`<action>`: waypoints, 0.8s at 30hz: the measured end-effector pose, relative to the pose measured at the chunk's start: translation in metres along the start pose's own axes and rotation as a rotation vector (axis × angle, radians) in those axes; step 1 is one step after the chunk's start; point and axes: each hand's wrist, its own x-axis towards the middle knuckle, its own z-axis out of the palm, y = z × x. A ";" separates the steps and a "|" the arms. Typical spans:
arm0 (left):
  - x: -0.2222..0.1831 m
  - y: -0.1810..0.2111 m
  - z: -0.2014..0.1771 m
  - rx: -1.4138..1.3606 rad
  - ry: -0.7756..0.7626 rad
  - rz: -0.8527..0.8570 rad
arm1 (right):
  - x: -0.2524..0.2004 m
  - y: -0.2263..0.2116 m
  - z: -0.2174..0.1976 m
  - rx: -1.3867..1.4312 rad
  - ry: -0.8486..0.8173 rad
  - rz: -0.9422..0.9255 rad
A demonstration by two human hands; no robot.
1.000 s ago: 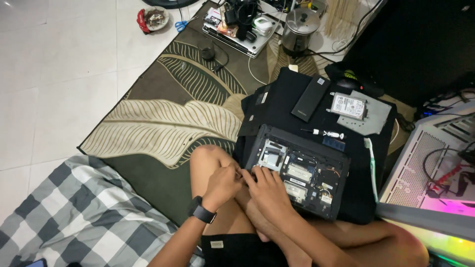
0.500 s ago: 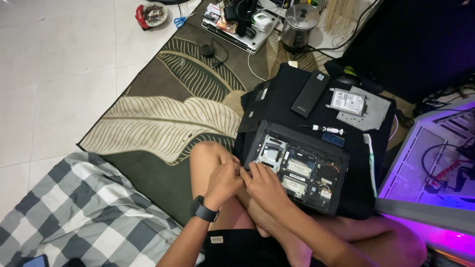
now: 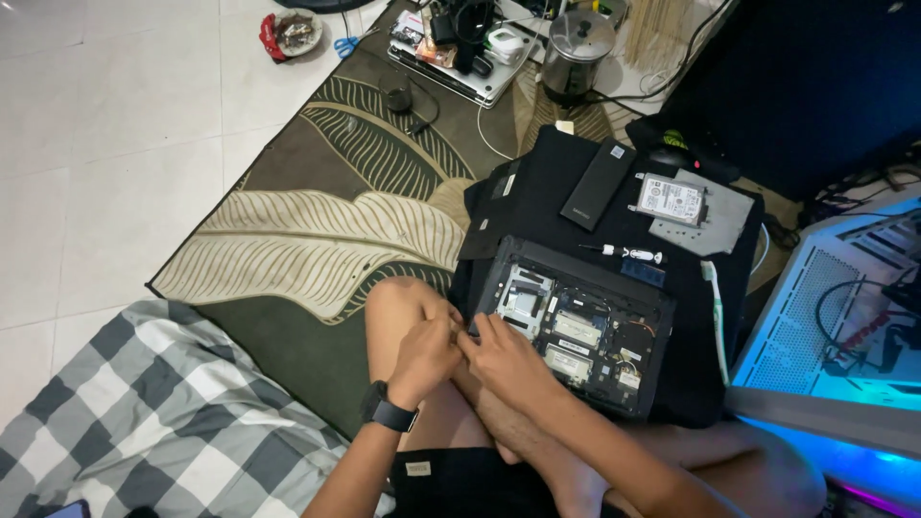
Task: The person is repairing a disassembled electronic device, likely a laptop, while sitting on the floor. They use a screwdriver to remove and install screws, and a toothbrush to clean internal components. The person also handles a hard drive and other small parts.
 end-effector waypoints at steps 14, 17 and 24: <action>0.004 -0.022 0.007 -0.085 -0.016 -0.130 | 0.001 -0.009 0.011 -0.075 -0.031 0.020; -0.004 -0.030 0.007 -0.165 -0.014 -0.094 | 0.000 -0.011 0.012 -0.100 -0.060 0.015; -0.030 -0.034 0.003 -0.419 -0.035 0.037 | 0.003 -0.009 0.002 -0.085 -0.163 0.018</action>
